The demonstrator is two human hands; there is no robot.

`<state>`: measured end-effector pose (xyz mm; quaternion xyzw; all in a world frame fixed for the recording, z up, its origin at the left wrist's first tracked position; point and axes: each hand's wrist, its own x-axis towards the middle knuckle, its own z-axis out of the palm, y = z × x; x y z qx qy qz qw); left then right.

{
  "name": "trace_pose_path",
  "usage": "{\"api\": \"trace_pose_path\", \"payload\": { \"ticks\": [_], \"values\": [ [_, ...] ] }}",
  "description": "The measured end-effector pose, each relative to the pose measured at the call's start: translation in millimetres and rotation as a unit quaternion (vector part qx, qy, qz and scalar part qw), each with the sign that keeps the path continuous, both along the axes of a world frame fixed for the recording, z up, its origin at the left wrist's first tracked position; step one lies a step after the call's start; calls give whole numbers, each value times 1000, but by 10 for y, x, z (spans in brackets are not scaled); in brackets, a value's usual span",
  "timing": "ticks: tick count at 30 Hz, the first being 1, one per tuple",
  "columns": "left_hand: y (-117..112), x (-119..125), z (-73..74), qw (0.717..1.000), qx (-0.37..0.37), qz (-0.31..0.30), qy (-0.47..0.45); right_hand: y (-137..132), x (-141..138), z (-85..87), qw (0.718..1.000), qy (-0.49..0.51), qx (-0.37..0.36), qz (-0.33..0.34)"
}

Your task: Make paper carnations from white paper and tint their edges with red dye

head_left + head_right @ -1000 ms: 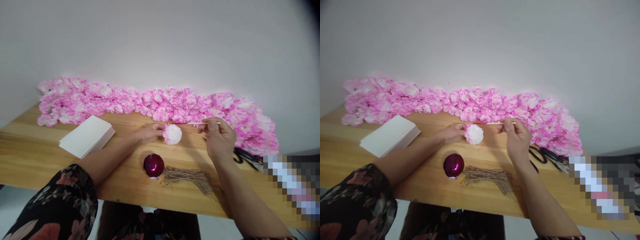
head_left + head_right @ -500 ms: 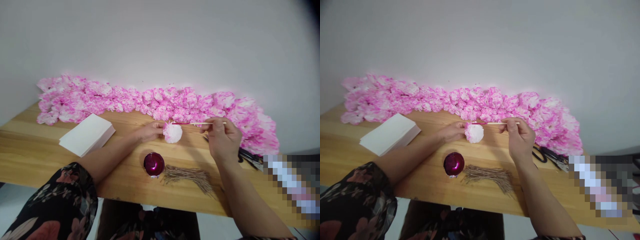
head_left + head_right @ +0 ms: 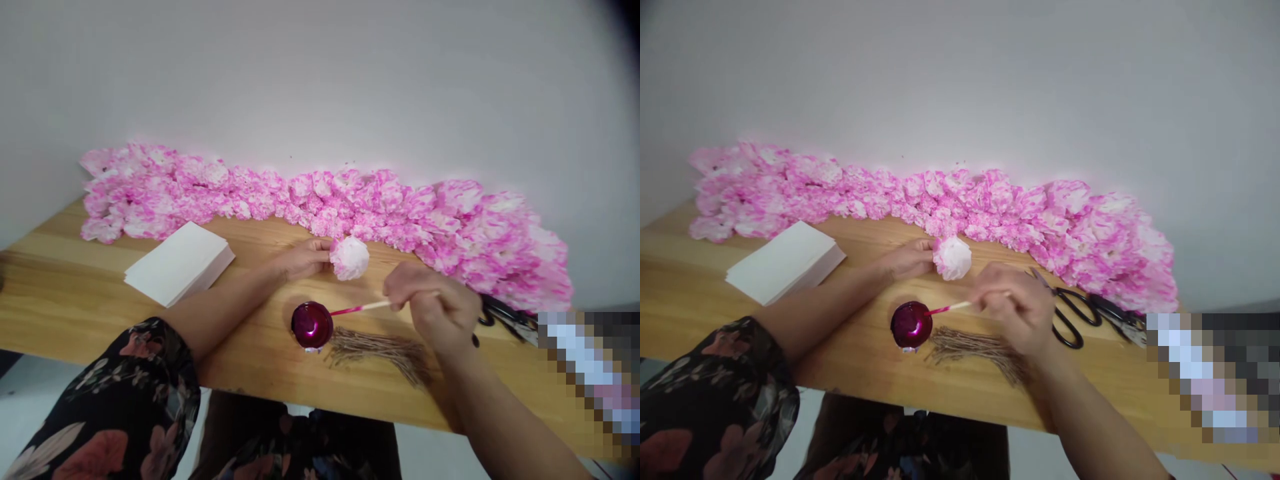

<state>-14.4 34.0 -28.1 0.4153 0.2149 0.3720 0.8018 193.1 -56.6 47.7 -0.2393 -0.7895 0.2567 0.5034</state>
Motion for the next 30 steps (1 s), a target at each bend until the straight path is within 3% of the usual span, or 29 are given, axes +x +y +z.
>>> {"api": "trace_pose_path", "payload": {
  "ticks": [3,6,9,12,15,19,26,30],
  "values": [
    [-1,1,1,1000,3,0,-15,-94,-182,15,986,-114,80,88],
    [-10,-4,22,1000,6,-5,-17,-117,-295,-8,966,-192,149,94],
    [-11,-6,28,1000,11,-7,-10,-103,-296,-41,961,-212,146,96],
    [-1,-2,13,1000,8,-7,-10,-62,-203,-80,987,-134,49,67],
    [4,-2,13,1000,2,-9,-9,13,-98,-142,997,3,-71,-26],
    [-8,-6,44,1000,-3,-11,-10,93,-49,-215,986,-38,-146,-66],
    [-10,5,21,1000,6,6,-5,102,-45,-179,988,-10,-146,-49],
    [-13,-4,18,1000,10,8,11,171,32,-68,974,197,-84,-74]
  ]
}}
